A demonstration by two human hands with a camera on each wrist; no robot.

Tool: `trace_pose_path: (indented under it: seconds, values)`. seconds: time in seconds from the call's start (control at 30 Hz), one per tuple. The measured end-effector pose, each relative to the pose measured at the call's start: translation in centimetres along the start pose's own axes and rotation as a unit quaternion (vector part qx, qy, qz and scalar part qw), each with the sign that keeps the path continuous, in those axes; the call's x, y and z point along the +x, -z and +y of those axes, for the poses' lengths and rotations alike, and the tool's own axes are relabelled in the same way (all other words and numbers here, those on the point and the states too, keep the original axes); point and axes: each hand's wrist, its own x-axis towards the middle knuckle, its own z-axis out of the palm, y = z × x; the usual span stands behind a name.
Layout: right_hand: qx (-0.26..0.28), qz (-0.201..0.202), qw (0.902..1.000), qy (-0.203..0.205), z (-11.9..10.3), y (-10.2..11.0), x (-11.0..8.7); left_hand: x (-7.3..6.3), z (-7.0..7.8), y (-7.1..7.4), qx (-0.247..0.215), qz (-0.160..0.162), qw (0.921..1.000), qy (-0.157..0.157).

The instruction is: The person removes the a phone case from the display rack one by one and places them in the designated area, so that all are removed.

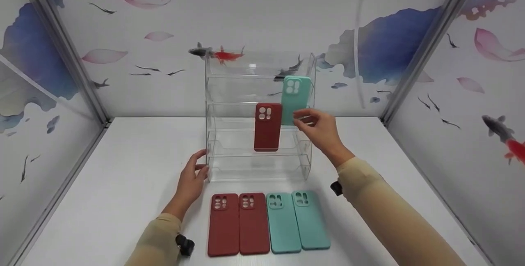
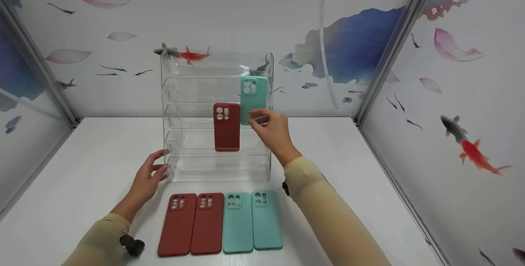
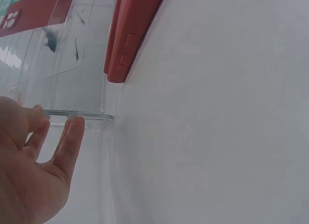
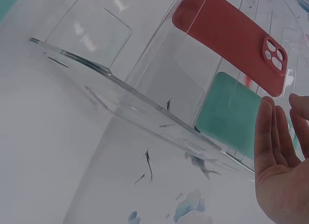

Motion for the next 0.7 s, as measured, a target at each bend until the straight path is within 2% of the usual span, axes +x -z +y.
trace_pose_path:
  seconds: [0.33,0.7]
  values:
    - [0.0,0.024,0.9997,0.003,-0.6,-1.1,2.1,0.0,0.0,-0.1,0.001,0.002,1.0,-0.001]
    - [-0.024,0.011,0.9996,0.004,-0.5,-2.2,3.0,0.0,0.0,-0.1,0.005,0.002,1.0,0.004]
